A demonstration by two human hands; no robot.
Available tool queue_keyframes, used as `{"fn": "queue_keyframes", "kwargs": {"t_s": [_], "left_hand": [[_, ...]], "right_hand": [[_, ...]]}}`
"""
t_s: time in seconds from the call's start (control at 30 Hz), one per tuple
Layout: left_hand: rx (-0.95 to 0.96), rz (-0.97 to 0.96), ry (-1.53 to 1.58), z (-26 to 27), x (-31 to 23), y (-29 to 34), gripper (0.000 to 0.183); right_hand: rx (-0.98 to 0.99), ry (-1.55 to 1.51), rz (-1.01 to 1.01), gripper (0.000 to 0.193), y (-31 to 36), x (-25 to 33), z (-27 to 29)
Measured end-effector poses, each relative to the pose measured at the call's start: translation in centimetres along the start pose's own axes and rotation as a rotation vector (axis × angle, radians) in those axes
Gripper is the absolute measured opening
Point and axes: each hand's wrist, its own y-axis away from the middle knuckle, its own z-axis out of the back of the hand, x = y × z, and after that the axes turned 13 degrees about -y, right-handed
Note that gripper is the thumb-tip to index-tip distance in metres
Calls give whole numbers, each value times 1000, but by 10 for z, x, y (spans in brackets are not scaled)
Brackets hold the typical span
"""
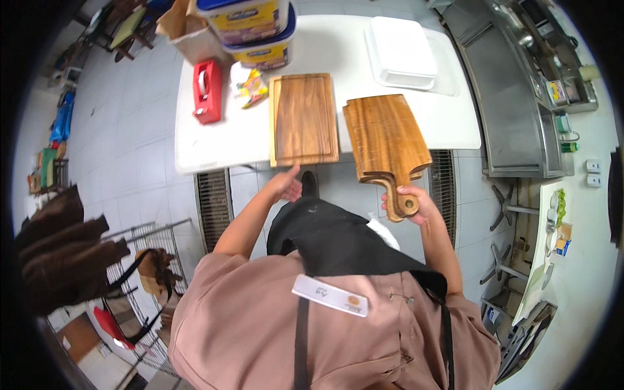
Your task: The person unwraps round dough discs from plastic and places them on a flat-top grill. Then the person retrieves wooden cutting boards from a rack, places them on a counter, and covers each with a patterned paper liner.
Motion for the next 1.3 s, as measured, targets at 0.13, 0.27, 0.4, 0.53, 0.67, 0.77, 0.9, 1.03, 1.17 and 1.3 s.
{"fn": "queue_keyframes", "kwargs": {"t_s": [0.13,0.27,0.4,0.53,0.67,0.77,0.9,1.03,1.17,1.3], "left_hand": [[-243,-255,-388,9,-54,3,47],[-581,-663,-606,-14,-122,-25,32],[-672,-816,-751,-50,-207,-48,38],[-726,-903,-948,-87,-283,-69,40],[-871,-859,-987,-125,-335,-100,42],[-970,-780,-1045,-159,-377,-131,47],[-1167,-660,-1176,-218,-438,-203,67],[-1120,-535,-1415,-255,-477,-249,82],[-1086,-441,-1531,-225,-506,-274,81],[-984,-462,-1633,-136,-511,-252,66]], "right_hand": [[57,-38,-55,48,-49,14,4],[203,-62,-165,48,-105,22,32],[83,93,-173,48,-150,30,50],[-67,452,-130,50,-154,54,41],[-17,1334,316,55,-130,120,66],[-442,1191,690,23,-139,208,126],[-723,1509,964,42,-185,309,168],[-802,1760,475,55,-214,350,171],[-920,1739,497,55,-231,397,217],[-815,1680,518,50,-224,456,244]]}}
